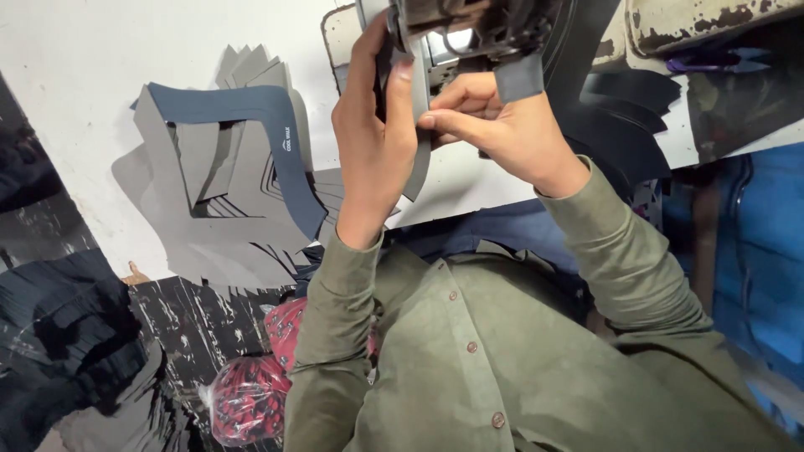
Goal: Stitching pre-cut synthetic material pieces together using an industrial sewing machine as part of the shoe manufacturing process.
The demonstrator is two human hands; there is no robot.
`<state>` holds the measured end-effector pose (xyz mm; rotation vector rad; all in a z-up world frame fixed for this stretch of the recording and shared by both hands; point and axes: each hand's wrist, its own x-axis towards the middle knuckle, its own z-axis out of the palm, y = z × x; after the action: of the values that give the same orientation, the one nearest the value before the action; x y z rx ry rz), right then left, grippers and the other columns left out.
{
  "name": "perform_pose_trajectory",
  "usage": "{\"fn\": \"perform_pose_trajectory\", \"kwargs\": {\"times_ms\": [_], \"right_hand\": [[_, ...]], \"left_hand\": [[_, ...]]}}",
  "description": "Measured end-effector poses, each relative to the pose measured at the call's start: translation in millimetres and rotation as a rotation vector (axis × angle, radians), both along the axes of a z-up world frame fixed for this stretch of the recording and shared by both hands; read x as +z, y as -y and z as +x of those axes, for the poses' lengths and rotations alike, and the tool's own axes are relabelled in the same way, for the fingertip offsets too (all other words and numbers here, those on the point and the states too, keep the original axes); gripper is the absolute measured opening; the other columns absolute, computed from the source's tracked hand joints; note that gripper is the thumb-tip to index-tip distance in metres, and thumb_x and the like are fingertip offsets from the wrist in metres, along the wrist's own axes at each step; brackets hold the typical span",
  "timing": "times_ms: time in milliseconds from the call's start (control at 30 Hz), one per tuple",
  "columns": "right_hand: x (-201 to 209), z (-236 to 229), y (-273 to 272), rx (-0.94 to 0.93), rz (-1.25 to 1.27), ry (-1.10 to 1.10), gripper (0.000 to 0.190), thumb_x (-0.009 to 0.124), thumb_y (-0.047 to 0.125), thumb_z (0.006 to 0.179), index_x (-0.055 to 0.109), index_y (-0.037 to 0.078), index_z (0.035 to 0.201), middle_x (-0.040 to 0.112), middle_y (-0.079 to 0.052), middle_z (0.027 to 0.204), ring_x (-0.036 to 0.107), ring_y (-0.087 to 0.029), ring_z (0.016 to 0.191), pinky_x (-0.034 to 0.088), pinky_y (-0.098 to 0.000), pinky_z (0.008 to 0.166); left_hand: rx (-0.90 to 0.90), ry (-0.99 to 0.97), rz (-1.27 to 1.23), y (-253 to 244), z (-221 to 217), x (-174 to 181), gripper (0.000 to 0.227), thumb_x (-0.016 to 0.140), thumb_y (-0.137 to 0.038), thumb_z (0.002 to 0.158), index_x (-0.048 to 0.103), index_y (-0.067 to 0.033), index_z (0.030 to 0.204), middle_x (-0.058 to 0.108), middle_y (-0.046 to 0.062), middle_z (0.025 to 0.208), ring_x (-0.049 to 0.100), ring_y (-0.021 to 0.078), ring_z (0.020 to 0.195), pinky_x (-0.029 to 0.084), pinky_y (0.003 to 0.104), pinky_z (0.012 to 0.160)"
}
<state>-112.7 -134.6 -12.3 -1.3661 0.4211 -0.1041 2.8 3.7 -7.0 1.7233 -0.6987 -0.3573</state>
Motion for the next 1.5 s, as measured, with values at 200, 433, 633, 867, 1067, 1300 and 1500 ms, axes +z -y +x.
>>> {"fn": "perform_pose_trajectory", "kwargs": {"times_ms": [200,433,633,867,1067,1300,1500], "right_hand": [[3,3,1,-0.021,0.052,0.023,0.013,0.07,0.009,0.104,0.07,-0.003,0.108,0.075,-0.007,0.101,0.073,-0.012,0.092,0.064,-0.0277,0.086],[2,5,5,-0.015,0.043,0.031,0.014,0.069,0.01,0.104,0.069,-0.003,0.111,0.076,-0.008,0.104,0.074,-0.013,0.095,0.064,-0.0281,0.087],[2,8,7,-0.019,0.027,0.051,0.015,0.069,0.01,0.105,0.07,-0.003,0.112,0.075,-0.007,0.103,0.074,-0.013,0.094,0.063,-0.0274,0.086],[1,11,4,-0.077,-0.002,0.136,0.014,0.068,0.008,0.108,0.069,-0.005,0.113,0.073,-0.008,0.104,0.074,-0.014,0.095,0.063,-0.0282,0.087],[5,15,0,-0.09,-0.071,0.12,0.015,0.065,0.007,0.109,0.07,-0.006,0.114,0.075,-0.011,0.103,0.076,-0.017,0.095,0.06,-0.0268,0.082],[24,-12,1,-0.215,-0.22,0.082,0.013,0.067,0.003,0.111,0.07,-0.006,0.119,0.075,-0.011,0.108,0.077,-0.018,0.1,0.063,-0.0277,0.08],[-20,-87,34,-0.323,-0.882,-0.127,0.028,0.085,0.015,0.094,0.068,-0.004,0.106,0.068,-0.009,0.094,0.066,-0.02,0.084,0.055,-0.0307,0.071]], "left_hand": [[-0.056,-0.038,-0.023,-11,2,-4,0.04,0.054,-0.023,0.117,0.051,-0.0054,0.153,0.067,0.01,0.144,0.066,0.0148,0.123,0.052,0.028,0.107],[-0.107,-0.153,0.018,-36,-6,11,0.042,0.057,-0.015,0.112,0.05,-0.0061,0.152,0.063,0.006,0.141,0.053,0.0069,0.096,0.045,0.024,0.081],[-0.14,-0.282,-0.079,-35,-5,3,0.039,0.06,-0.012,0.113,0.054,-0.0065,0.151,0.066,-0.002,0.125,0.046,0.0,0.068,0.038,0.019,0.058],[-0.049,-0.401,-0.231,-6,3,3,0.032,0.062,-0.01,0.109,0.056,-0.0068,0.14,0.061,-0.002,0.089,0.046,0.0003,0.062,0.036,0.019,0.055],[0.048,-0.31,-0.448,18,-1,-28,0.017,0.059,-0.006,0.116,0.058,-0.0065,0.134,0.066,0.0,0.104,0.052,0.0041,0.077,0.042,0.022,0.065],[0.244,-0.181,-0.435,40,5,-65,0.014,0.06,-0.012,0.118,0.057,-0.008,0.131,0.059,0.001,0.088,0.05,0.0062,0.075,0.042,0.027,0.066],[0.079,0.052,-0.034,-37,52,-52,0.046,0.056,-0.031,0.114,0.042,-0.0122,0.153,0.053,0.001,0.065,0.047,0.0099,0.057,0.037,0.032,0.055]]}}
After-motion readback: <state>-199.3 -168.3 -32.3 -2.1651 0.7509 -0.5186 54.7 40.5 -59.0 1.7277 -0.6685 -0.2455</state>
